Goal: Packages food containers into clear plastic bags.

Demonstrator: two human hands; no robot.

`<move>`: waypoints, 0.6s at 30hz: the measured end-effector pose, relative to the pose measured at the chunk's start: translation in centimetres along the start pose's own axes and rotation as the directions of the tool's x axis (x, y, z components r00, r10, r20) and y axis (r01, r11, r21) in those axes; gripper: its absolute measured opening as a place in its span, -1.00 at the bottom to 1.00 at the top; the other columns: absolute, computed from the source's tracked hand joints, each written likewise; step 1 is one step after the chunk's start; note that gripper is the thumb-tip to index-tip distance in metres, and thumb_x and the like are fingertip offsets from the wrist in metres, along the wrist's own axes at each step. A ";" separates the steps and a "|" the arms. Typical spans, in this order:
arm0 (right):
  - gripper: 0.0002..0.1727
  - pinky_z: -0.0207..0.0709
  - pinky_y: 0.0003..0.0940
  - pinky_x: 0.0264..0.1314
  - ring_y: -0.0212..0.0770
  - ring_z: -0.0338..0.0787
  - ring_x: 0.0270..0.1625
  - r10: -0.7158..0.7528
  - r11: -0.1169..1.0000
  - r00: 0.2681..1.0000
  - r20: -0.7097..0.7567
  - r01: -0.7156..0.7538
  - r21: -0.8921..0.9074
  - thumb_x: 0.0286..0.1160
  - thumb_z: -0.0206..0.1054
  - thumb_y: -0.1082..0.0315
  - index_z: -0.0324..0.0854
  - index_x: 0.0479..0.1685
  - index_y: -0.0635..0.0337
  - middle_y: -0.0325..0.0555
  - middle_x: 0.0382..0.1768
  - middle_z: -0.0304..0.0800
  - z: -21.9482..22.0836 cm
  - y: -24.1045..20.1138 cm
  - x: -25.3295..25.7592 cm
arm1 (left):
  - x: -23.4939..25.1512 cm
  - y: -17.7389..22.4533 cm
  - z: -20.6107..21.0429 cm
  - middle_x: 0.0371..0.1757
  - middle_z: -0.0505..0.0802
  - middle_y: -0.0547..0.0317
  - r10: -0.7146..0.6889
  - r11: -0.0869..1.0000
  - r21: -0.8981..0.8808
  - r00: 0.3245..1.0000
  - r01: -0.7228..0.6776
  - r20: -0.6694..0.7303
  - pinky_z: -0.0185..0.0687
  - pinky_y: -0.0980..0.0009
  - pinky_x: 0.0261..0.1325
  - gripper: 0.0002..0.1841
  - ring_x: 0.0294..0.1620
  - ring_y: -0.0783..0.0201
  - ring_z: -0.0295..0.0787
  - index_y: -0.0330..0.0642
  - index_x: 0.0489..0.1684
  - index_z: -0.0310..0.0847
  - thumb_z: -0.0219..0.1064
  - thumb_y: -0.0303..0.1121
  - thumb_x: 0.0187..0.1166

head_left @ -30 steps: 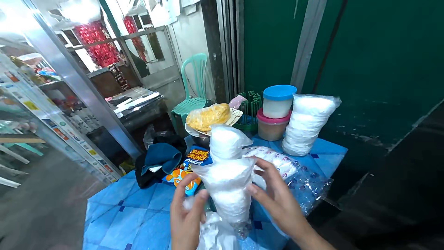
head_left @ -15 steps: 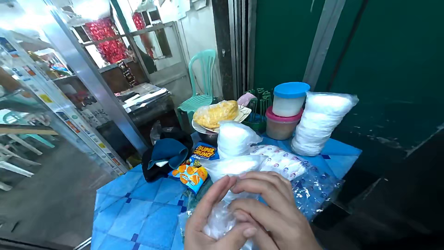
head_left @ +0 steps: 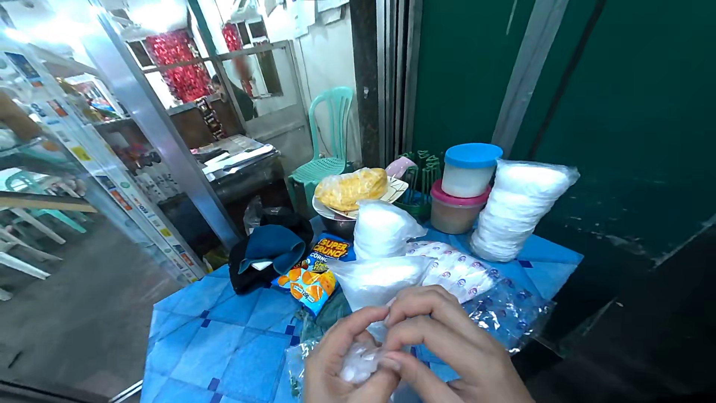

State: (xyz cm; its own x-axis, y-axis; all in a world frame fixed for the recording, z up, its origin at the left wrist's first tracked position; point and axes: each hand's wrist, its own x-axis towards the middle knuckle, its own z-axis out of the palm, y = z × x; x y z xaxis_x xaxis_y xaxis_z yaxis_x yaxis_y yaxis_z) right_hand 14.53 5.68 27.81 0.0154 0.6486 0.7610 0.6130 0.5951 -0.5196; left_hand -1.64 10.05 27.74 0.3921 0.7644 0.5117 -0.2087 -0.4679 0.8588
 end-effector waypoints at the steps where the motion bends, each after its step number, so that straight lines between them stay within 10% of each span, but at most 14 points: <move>1: -0.78 0.40 -0.09 0.48 -0.35 0.67 0.26 0.002 1.000 1.000 0.001 -0.002 -0.004 0.68 0.30 0.08 0.76 -0.22 -0.07 -0.34 -0.03 0.78 0.1 0.1 0.0 | 0.0 0.0 0.0 -0.27 0.81 0.17 -0.004 1.000 0.005 1.000 0.004 -0.008 0.70 0.54 -0.16 -0.55 -0.33 0.47 0.69 -0.44 0.20 0.70 0.53 -0.66 0.26; 9: -0.68 0.57 -0.26 0.29 -0.39 0.72 0.13 0.062 0.994 0.995 -0.083 -0.069 -0.088 0.81 0.10 0.03 0.66 -0.15 -0.02 -0.33 -0.10 0.76 -1.0 1.8 -0.2 | -0.3 -0.2 -1.9 -0.30 0.86 0.19 0.010 1.000 0.000 0.999 -0.010 -0.051 0.71 0.53 -0.12 -0.85 -0.24 0.44 0.77 -0.25 -0.29 0.84 0.61 -0.37 0.36; 15: -0.64 0.69 -0.28 0.32 -0.32 0.77 0.17 0.161 0.943 0.985 0.063 -0.172 0.286 0.65 0.32 0.12 0.55 0.31 0.04 -0.25 0.06 0.79 -2.1 1.8 -0.1 | 0.2 -0.3 -2.7 -0.09 0.86 0.18 0.005 0.996 -0.094 1.000 -0.007 -0.023 0.75 0.48 0.10 -0.89 0.00 0.39 0.79 -0.20 -0.20 0.82 0.56 -0.49 0.38; 18: -0.76 0.72 -0.39 0.14 -0.40 0.81 -0.01 0.139 0.955 0.990 0.039 -0.144 0.261 0.68 0.33 0.15 0.79 0.02 0.07 -0.28 -0.10 0.86 -1.9 1.8 -0.1 | 0.3 -0.1 -2.3 0.10 0.89 -0.01 0.016 0.986 -0.164 1.000 -0.015 0.005 0.76 0.33 0.29 -0.80 0.19 0.24 0.83 -0.33 0.00 0.82 0.47 -0.58 0.46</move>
State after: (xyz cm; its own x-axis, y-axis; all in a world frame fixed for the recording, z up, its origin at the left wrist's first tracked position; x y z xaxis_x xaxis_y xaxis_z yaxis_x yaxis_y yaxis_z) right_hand 17.12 5.76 27.53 0.0696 0.7429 0.6658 0.3771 0.5983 -0.7070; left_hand -3.60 11.33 27.88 0.3929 0.7546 0.5256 -0.3588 -0.4005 0.8431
